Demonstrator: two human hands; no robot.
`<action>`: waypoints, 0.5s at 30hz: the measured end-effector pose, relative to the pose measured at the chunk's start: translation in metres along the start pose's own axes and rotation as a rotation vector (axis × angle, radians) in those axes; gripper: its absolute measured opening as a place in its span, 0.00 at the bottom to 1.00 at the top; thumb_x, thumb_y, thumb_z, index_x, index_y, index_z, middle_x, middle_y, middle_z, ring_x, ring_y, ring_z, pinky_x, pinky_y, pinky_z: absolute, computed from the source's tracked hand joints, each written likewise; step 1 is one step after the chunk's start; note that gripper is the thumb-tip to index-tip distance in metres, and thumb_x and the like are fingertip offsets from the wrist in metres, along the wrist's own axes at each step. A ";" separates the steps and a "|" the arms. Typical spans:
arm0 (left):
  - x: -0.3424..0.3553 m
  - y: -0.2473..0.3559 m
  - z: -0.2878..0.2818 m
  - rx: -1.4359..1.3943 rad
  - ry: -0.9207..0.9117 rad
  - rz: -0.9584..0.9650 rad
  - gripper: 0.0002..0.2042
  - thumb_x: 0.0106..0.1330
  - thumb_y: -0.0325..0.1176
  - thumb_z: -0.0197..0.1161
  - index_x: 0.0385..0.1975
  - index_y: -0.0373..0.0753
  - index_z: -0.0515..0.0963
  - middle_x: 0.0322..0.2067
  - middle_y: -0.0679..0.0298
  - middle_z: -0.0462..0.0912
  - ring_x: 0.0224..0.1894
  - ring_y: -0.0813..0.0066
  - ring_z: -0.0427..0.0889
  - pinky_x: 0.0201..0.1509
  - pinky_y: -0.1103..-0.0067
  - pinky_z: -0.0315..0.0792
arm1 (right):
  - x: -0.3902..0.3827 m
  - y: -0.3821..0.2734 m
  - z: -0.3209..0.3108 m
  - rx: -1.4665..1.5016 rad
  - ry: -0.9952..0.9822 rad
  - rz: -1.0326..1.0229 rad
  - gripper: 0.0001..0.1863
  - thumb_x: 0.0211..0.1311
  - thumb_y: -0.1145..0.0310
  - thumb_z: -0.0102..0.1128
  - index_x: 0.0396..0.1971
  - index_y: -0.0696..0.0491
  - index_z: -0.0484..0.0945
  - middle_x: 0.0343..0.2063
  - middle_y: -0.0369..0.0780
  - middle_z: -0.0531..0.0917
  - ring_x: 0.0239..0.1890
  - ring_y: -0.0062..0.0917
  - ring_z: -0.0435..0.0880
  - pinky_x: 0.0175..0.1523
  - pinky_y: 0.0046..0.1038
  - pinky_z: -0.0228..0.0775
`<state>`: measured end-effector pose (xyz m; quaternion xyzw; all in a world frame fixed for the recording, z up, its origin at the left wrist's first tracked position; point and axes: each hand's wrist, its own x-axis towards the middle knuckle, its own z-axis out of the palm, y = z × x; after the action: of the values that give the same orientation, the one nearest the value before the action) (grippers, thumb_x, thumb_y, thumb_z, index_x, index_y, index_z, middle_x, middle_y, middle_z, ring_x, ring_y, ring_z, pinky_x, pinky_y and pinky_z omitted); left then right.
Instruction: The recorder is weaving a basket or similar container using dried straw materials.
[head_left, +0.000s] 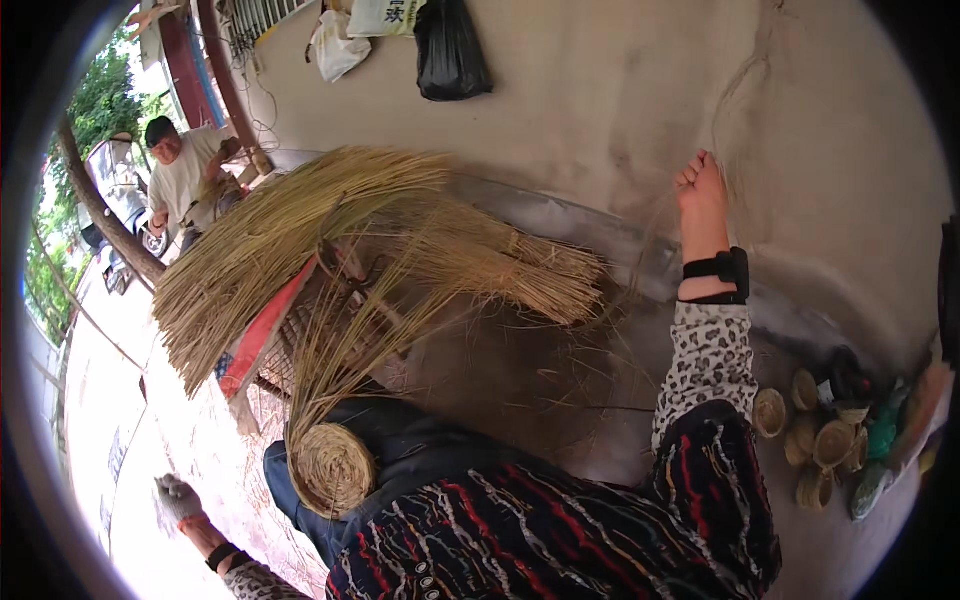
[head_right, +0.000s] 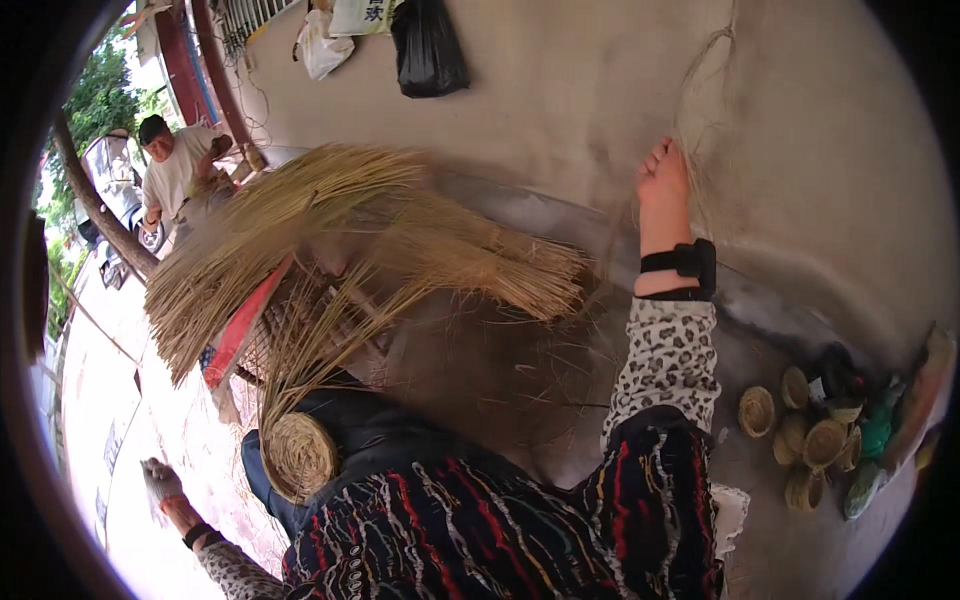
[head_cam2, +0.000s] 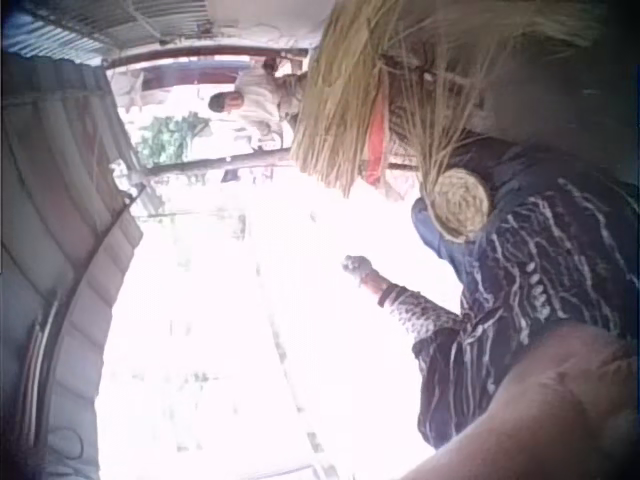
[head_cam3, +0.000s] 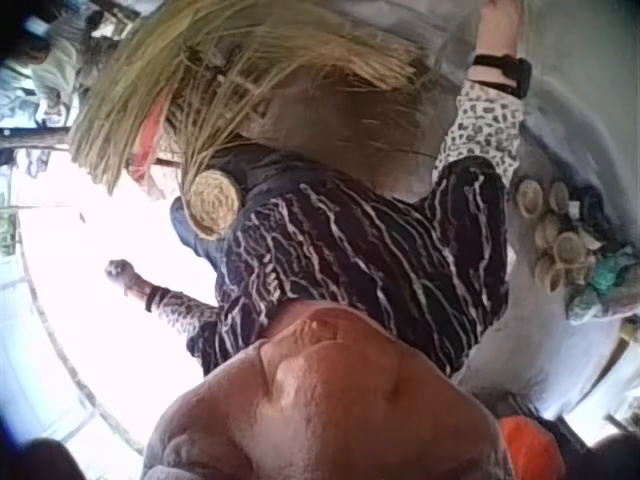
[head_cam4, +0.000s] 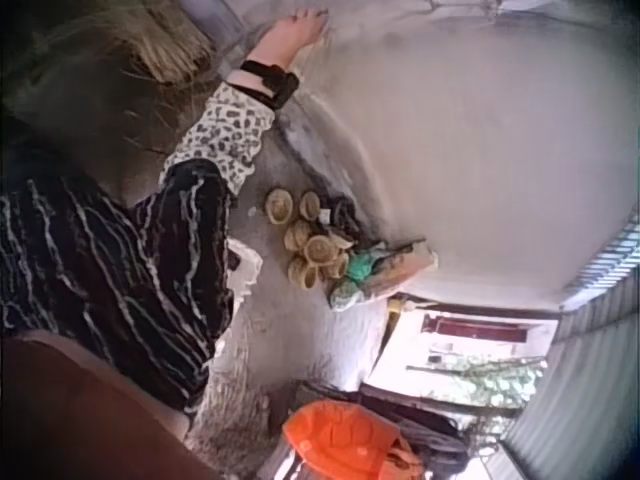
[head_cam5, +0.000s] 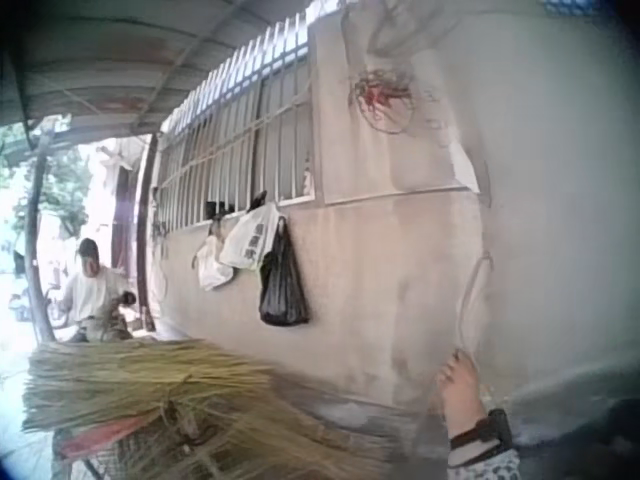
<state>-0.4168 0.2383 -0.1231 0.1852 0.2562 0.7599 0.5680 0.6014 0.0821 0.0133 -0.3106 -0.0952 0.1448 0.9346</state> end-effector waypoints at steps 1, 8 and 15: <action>0.004 0.013 -0.035 -0.044 0.036 0.034 0.16 0.73 0.43 0.48 0.21 0.46 0.67 0.15 0.74 0.69 0.12 0.86 0.67 0.13 0.88 0.65 | 0.004 -0.001 0.003 0.001 -0.004 -0.004 0.09 0.70 0.61 0.46 0.30 0.47 0.69 0.17 0.28 0.61 0.16 0.16 0.53 0.22 0.23 0.44; -0.022 -0.102 -0.120 1.114 0.364 0.154 0.12 0.71 0.43 0.46 0.37 0.42 0.71 0.29 0.66 0.72 0.28 0.77 0.68 0.29 0.82 0.65 | 0.023 -0.004 -0.015 -0.044 0.127 -0.093 0.09 0.69 0.61 0.46 0.32 0.48 0.71 0.16 0.29 0.64 0.15 0.17 0.57 0.20 0.23 0.47; -0.160 -0.280 0.108 1.519 0.213 0.139 0.16 0.67 0.40 0.51 0.45 0.35 0.76 0.39 0.55 0.81 0.40 0.65 0.80 0.44 0.73 0.74 | 0.061 -0.008 -0.048 -0.012 0.070 -0.215 0.09 0.66 0.60 0.51 0.36 0.49 0.74 0.16 0.30 0.70 0.13 0.18 0.61 0.19 0.23 0.50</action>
<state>-0.0942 0.1672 -0.2027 0.4657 0.7489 0.4230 0.2083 0.6736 0.0694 -0.0145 -0.3091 -0.0961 0.0320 0.9456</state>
